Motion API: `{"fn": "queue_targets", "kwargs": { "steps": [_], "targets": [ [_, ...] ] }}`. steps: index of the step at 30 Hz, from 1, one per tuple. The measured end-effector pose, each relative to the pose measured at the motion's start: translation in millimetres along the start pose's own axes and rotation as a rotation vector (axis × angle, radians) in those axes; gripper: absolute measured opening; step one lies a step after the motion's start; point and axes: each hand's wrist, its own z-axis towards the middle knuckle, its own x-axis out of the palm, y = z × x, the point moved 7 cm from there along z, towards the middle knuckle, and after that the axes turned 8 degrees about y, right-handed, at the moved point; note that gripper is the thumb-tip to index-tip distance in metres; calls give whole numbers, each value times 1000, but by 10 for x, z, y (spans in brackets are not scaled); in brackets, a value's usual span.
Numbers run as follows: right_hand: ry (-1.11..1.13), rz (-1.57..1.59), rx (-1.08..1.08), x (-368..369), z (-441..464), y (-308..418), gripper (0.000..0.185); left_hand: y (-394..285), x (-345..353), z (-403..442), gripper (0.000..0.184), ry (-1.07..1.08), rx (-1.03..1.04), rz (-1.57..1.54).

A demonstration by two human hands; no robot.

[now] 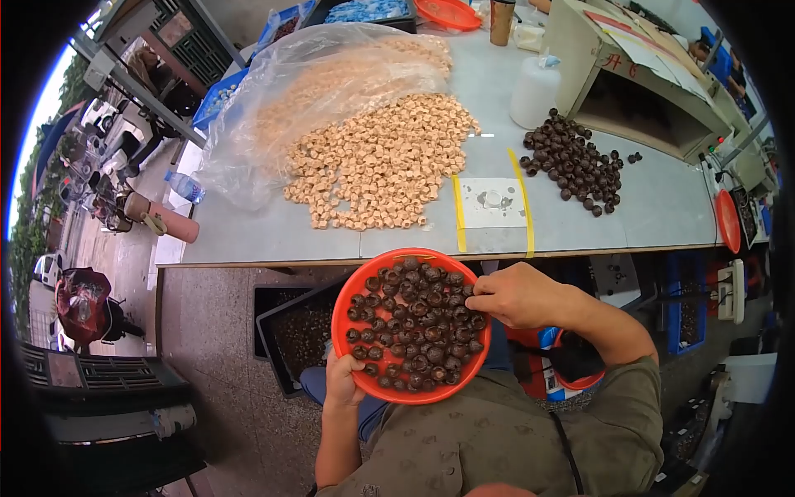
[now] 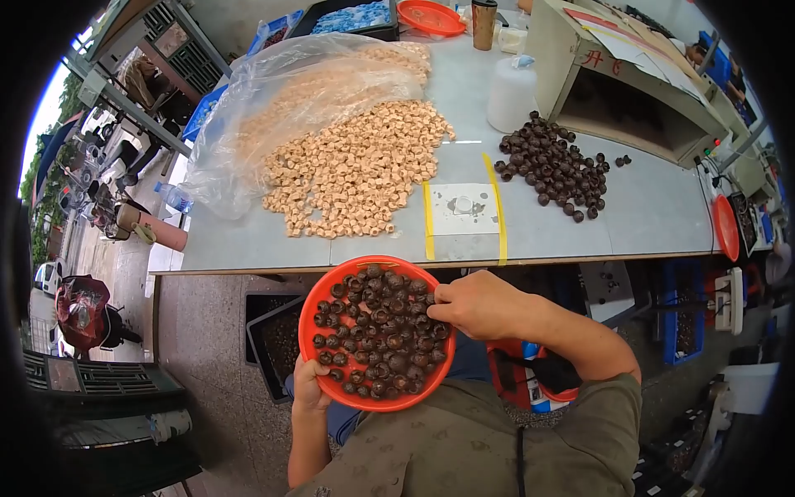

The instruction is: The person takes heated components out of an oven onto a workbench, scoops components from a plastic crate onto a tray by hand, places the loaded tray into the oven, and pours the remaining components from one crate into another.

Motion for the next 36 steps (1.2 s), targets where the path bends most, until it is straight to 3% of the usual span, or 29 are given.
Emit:
{"fn": "queue_targets", "kwargs": {
  "steps": [3,6,12,15,18,21,24,25,28,30,31,34,35,36],
  "targets": [
    [79,-178,-62,50,3,-24,25,32,34,47,69,9,-8,-8],
    [79,-247,-101,35,33,-14,20,5,107,43,70,3,-12,-18],
    [-263,-56,-1,-174,34,-155,17,-55,106,-8,71,-11,18,-42],
    [-312,-20,67,-297,-33,-214,19,-100,116,-42,69,-9,36,-55],
    [-239,90,189,-380,-264,-327,21,-119,103,-66,69,-15,48,-50],
    [-73,-116,239,-210,-653,-299,34,-176,227,-68,68,-14,57,-67],
    [3,910,580,259,-935,-469,55,-171,327,20,68,33,10,-71],
    [-95,1263,489,428,-977,-480,70,-154,396,80,68,59,-16,-62],
    [-341,1934,342,610,-929,-281,69,-79,753,290,69,170,-82,-21],
    [-601,1912,237,727,-943,-291,65,-12,1111,432,68,248,-130,0],
    [-783,1976,339,659,-1039,-246,54,-5,1338,469,68,269,-169,4],
    [-1031,1926,412,762,-1600,-316,57,220,1866,615,63,431,-245,97],
    [-1181,1976,394,633,-1769,-246,46,331,2038,671,64,491,-296,60],
    [-1298,1888,438,561,-1998,-221,47,426,2224,723,65,545,-347,22]
  ]
}}
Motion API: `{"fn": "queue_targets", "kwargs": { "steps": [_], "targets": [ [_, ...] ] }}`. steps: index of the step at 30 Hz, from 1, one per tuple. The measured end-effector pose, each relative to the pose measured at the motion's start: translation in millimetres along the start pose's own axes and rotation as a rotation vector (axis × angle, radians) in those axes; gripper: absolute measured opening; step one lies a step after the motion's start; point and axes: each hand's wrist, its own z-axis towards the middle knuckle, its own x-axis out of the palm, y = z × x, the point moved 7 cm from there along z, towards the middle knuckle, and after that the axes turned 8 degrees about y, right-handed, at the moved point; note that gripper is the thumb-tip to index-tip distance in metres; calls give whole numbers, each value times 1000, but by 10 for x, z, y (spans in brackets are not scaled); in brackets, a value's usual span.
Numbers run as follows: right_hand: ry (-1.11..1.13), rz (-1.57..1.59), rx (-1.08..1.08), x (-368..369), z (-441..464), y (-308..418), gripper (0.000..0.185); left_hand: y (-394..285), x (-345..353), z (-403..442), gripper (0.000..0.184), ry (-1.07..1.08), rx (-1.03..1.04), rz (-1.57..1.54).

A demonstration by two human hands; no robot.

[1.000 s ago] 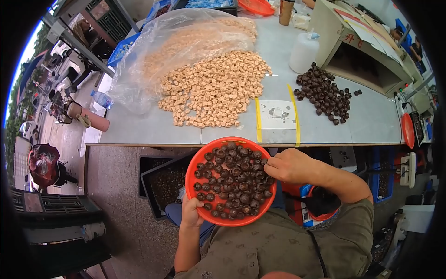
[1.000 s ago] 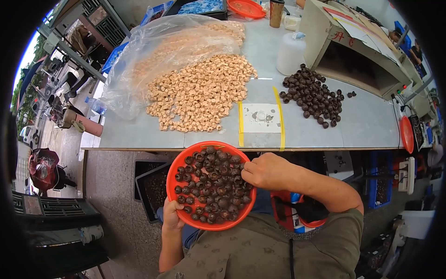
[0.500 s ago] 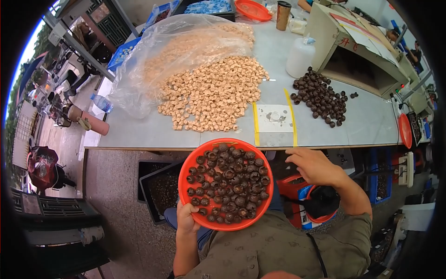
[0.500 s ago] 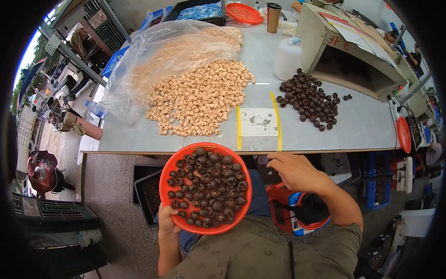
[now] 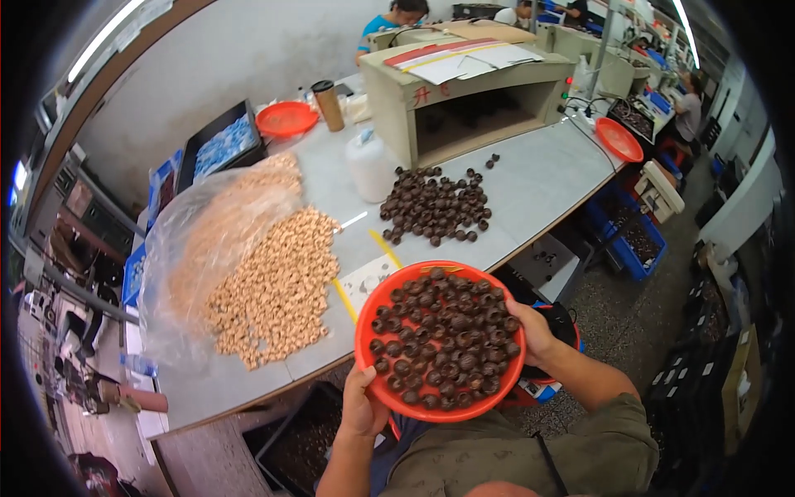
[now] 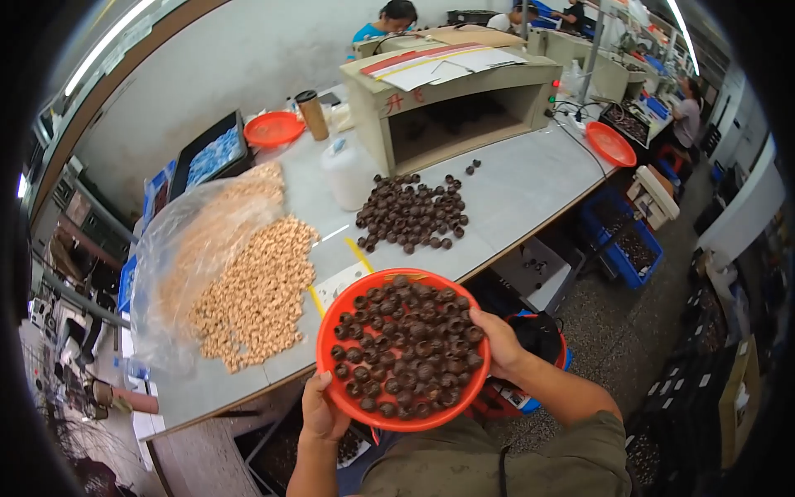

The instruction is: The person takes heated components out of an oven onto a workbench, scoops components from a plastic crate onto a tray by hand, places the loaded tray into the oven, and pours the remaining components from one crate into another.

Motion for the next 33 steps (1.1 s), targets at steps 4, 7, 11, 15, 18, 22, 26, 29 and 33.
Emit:
{"fn": "queue_targets", "kwargs": {
  "steps": [4,7,11,15,18,22,26,29,33],
  "targets": [
    [-285,-2,-259,-546,-424,779,49,-40,227,313,80,13,65,307],
    [-402,-107,-470,-909,-515,1502,48,-106,4,396,77,-63,154,387],
    [-628,-415,-515,-1350,93,2555,44,-247,-243,383,67,-183,282,399],
    [-804,-737,-474,-1456,1742,3570,43,-287,-424,321,61,-262,356,388],
    [-988,-840,-480,-1345,2603,4008,47,-327,-544,134,59,-363,397,390],
    [-1020,-967,-350,-1534,2764,4157,35,-419,-780,-194,52,-513,535,340],
    [-1045,-899,-375,-1413,2456,4056,33,-357,-876,-336,48,-553,604,376],
    [-996,-762,-411,-1415,2567,4075,38,-313,-764,-379,46,-499,608,399],
    [-1446,-987,-305,-1422,2531,4109,52,-330,-683,-557,44,-468,634,447]
  ]
}}
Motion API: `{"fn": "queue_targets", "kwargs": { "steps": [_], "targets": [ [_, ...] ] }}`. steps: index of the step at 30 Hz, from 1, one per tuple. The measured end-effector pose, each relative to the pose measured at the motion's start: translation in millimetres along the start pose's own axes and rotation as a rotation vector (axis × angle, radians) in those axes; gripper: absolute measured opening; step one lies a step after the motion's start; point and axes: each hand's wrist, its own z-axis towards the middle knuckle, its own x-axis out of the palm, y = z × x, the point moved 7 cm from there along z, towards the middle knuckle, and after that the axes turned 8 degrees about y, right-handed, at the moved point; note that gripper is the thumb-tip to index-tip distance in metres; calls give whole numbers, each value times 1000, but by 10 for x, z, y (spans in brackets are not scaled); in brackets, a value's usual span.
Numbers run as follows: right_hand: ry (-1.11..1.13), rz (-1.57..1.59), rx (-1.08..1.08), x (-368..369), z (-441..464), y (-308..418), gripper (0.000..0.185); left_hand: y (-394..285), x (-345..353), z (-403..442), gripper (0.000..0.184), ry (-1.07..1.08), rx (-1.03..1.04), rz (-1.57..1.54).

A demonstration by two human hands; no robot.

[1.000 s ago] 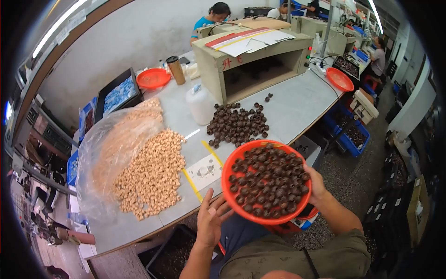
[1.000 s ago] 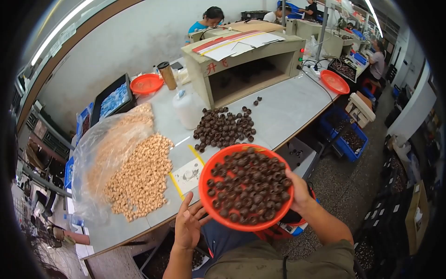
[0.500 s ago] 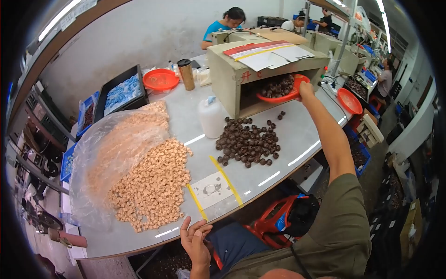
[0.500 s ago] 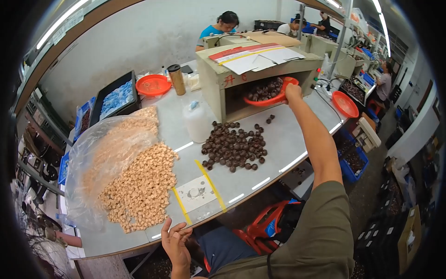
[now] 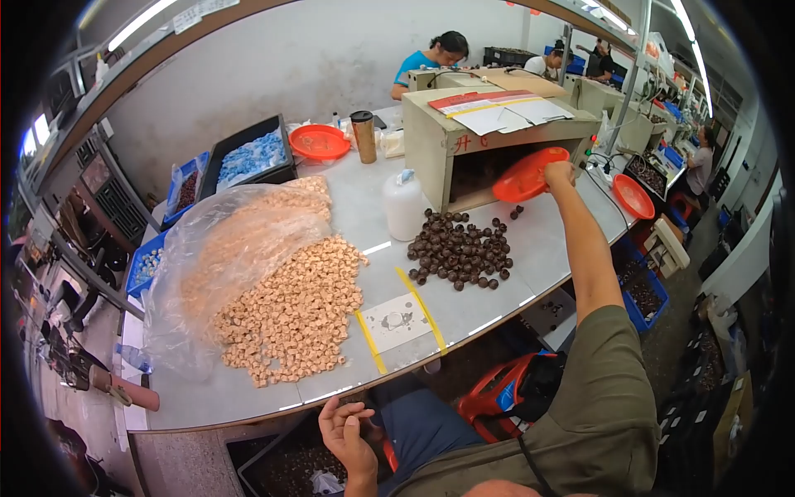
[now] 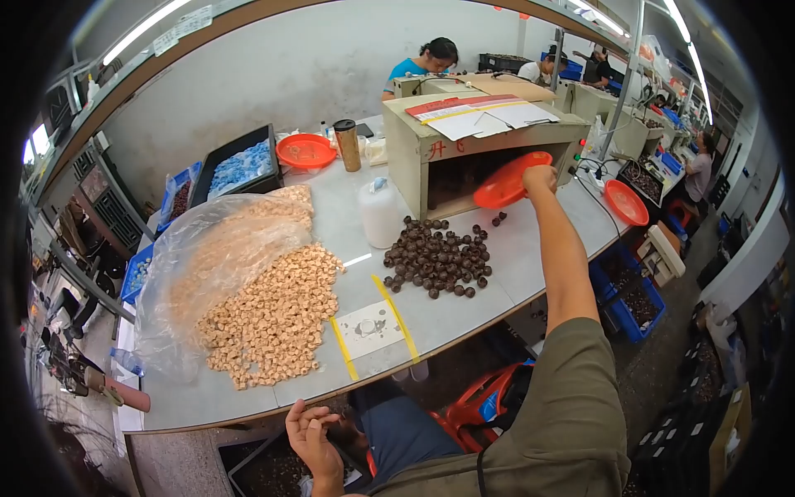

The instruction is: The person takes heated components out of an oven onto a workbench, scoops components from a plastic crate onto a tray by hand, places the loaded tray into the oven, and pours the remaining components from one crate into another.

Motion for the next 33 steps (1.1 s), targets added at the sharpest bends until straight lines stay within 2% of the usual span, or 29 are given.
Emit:
{"fn": "queue_targets", "kwargs": {
  "steps": [4,6,7,8,10,11,12,13,14,15,19,21,23,25,26,27,28,30,32,33],
  "targets": [
    [63,50,-43,-411,12,-374,57,-101,-317,-165,41,-122,116,7],
    [208,158,-59,-638,-68,-602,45,-101,-543,-293,38,-192,167,36],
    [284,386,-168,-684,-91,-733,46,-99,-666,-370,34,-277,168,63],
    [407,570,-207,-800,-282,-820,50,-80,-803,-447,33,-304,208,54],
    [877,858,-317,-824,-428,-1069,50,7,-1175,-661,29,-430,236,96],
    [977,957,-241,-892,-448,-1323,46,54,-1382,-770,28,-502,235,106],
    [1044,910,-247,-932,-511,-1540,38,120,-1609,-897,27,-594,183,134],
    [1153,703,-230,-1058,-1063,-1515,40,191,-1862,-1020,28,-658,178,174],
    [1100,725,-289,-1087,-1622,-1445,42,303,-2144,-1168,29,-770,143,120],
    [1209,705,-283,-1030,-2375,-1327,45,425,-2422,-1327,30,-910,107,56],
    [1468,434,-498,-503,-4817,-1164,50,905,-3567,-2148,36,-1297,45,-79],
    [1568,127,-639,-180,-5884,-1359,50,1043,-3923,-2527,37,-1389,-6,-86],
    [1828,20,-570,316,-6790,-1875,50,1153,-4022,-2773,43,-1411,-88,-147],
    [2028,-44,-152,825,-7544,-2654,46,1171,-3950,-2854,53,-1359,-186,-243],
    [2084,-89,83,1100,-7863,-3073,46,1347,-3961,-2936,77,-1196,-262,-370],
    [2131,-236,206,1469,-8056,-3591,46,1329,-3926,-2983,80,-1148,-287,-412],
    [2128,-306,307,1753,-8266,-4042,38,1235,-3823,-2947,84,-1096,-310,-456],
    [2092,-694,501,2249,-8453,-5052,26,1327,-3843,-2984,96,-1001,-380,-497],
    [2029,-839,655,2583,-8547,-6089,17,1447,-3989,-2983,98,-1031,-569,-299],
    [2071,-984,710,2651,-8590,-6442,15,1522,-4068,-2957,99,-1030,-669,-194]
  ]
}}
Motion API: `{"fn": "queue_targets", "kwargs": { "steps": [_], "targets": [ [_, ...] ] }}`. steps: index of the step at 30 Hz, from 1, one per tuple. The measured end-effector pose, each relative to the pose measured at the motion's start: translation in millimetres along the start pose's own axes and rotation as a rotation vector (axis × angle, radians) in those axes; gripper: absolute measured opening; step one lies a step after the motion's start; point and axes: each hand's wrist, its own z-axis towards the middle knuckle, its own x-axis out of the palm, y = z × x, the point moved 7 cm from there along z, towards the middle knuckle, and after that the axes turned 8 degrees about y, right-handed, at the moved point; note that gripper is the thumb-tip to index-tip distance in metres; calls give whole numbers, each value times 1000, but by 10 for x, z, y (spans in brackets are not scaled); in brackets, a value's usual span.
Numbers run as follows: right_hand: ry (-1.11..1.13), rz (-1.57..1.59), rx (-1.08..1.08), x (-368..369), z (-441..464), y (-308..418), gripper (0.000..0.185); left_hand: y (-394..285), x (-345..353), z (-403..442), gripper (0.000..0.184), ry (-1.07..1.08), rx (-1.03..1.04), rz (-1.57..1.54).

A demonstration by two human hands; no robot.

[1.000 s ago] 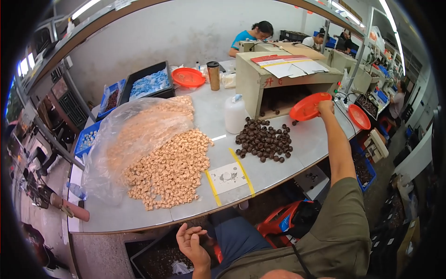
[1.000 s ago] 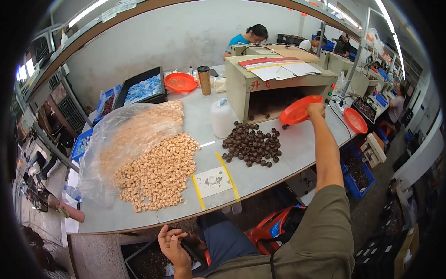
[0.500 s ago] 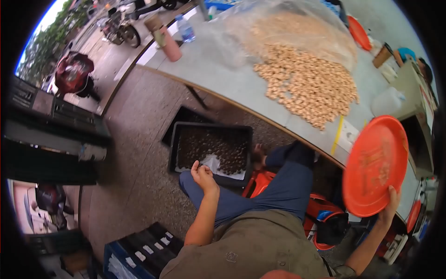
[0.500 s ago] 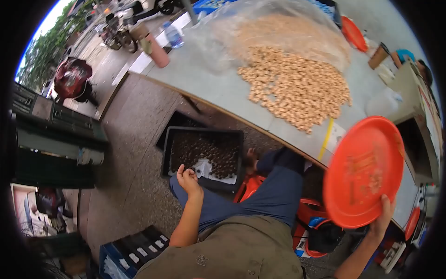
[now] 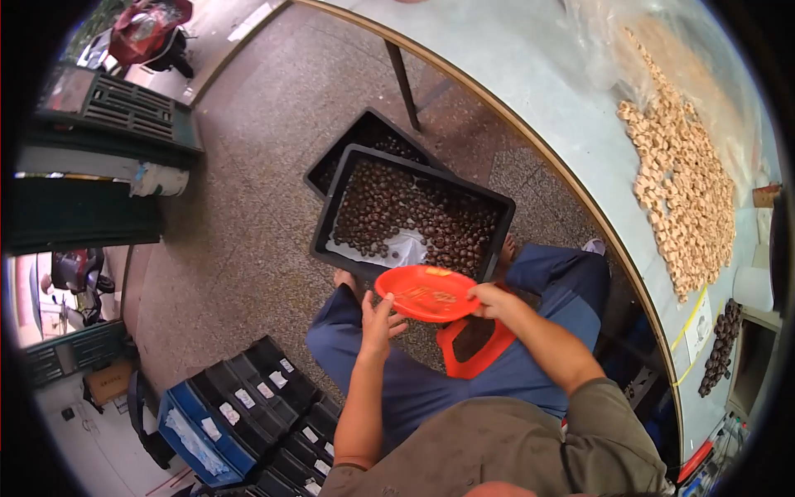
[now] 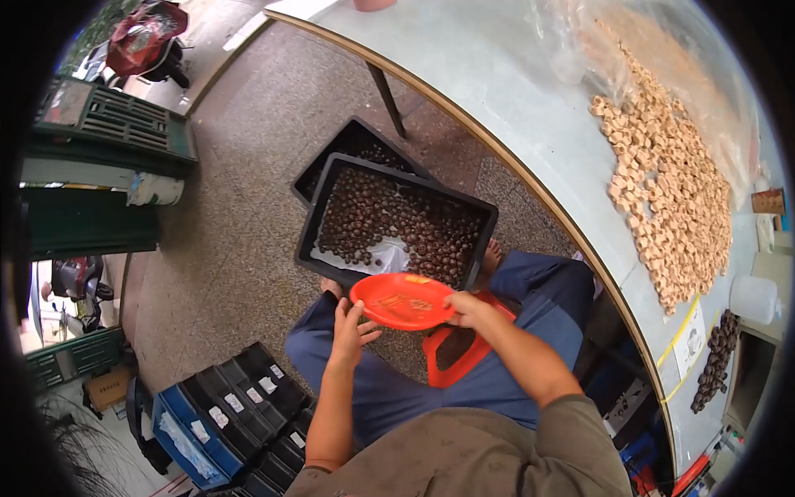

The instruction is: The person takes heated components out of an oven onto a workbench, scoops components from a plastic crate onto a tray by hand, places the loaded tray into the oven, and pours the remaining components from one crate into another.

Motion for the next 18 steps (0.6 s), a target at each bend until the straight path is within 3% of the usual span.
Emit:
{"fn": "queue_targets", "kwargs": {
  "steps": [2,4,7,13,17,18],
  "targets": [
    [-22,116,102,347,200,-167,19,84,-39,435,101,-64,-7,157],
    [-94,230,269,155,635,-480,25,280,-166,967,101,-145,12,344],
    [8,329,350,198,633,-624,26,278,-34,1453,93,-94,-39,473],
    [-205,449,224,-153,668,-588,30,501,215,1892,88,-57,-146,570],
    [-230,442,233,-316,768,-595,21,676,156,2027,84,-57,9,585],
    [-258,451,143,-357,817,-560,20,656,159,2016,82,-52,75,559]
  ]
}}
